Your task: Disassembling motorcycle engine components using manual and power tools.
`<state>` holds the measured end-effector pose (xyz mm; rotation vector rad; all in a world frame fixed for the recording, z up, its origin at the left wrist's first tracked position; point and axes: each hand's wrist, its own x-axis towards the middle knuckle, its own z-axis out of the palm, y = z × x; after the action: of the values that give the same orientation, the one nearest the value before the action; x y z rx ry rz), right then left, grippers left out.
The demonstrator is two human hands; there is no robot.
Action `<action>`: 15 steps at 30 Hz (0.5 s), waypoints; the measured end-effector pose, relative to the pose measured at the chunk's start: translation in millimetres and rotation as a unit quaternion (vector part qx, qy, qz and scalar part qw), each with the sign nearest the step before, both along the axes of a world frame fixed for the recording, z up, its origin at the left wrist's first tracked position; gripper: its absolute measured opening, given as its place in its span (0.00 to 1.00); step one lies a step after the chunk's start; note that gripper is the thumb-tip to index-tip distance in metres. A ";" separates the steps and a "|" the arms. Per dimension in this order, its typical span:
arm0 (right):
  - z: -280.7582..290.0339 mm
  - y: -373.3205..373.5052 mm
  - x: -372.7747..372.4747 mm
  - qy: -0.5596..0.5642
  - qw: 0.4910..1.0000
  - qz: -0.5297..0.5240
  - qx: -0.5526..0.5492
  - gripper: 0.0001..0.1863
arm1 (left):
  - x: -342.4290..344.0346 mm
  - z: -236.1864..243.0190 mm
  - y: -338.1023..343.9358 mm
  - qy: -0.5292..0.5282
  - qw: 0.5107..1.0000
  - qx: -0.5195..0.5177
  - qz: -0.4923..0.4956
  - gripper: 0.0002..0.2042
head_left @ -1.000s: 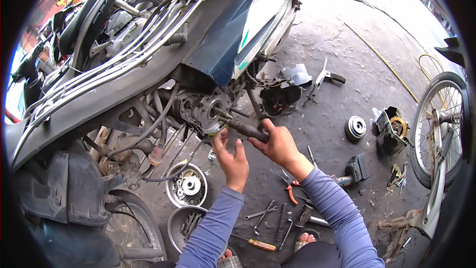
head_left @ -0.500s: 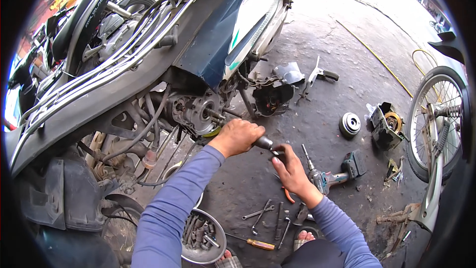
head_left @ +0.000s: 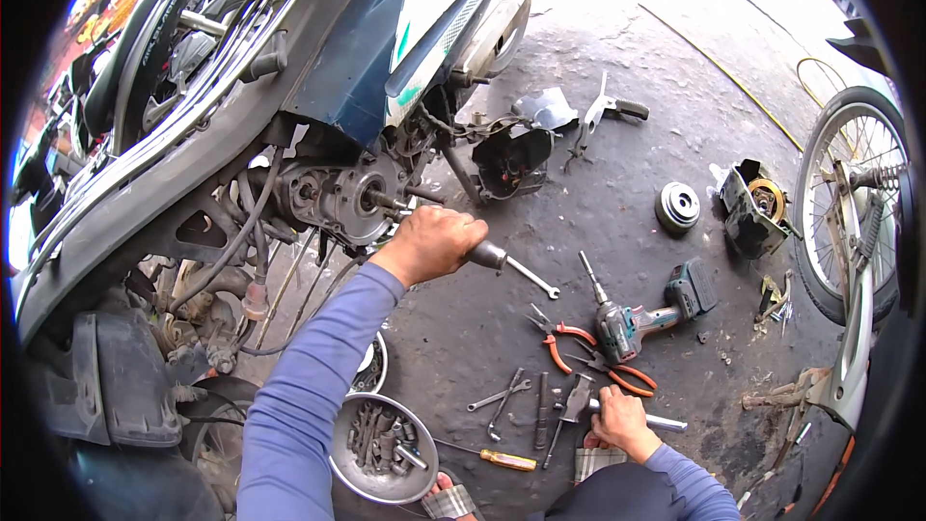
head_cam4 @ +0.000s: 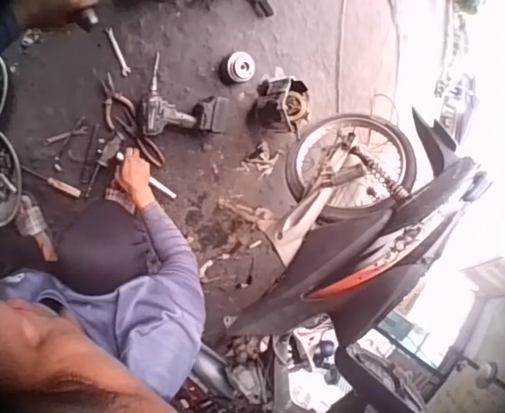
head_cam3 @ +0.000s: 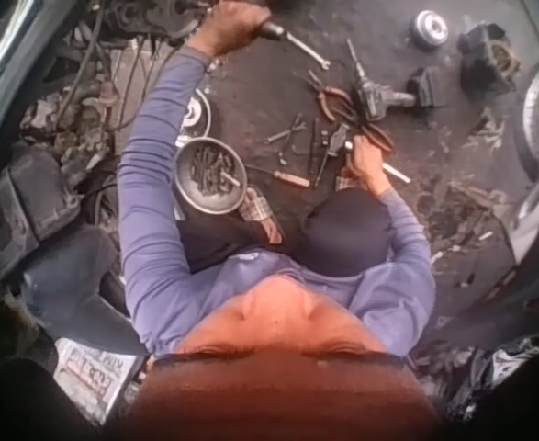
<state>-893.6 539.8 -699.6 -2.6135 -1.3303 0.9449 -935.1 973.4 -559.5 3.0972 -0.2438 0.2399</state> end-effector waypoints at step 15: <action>86.4 192.0 9.6 0.629 0.398 -0.362 0.561 0.14 | 0.9 -9.8 0.6 -0.034 0.999 0.008 -0.010 0.08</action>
<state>-884.0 731.7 -613.2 -0.5939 -0.0361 0.8423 -934.3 974.0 -569.3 3.1044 -0.2807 0.3442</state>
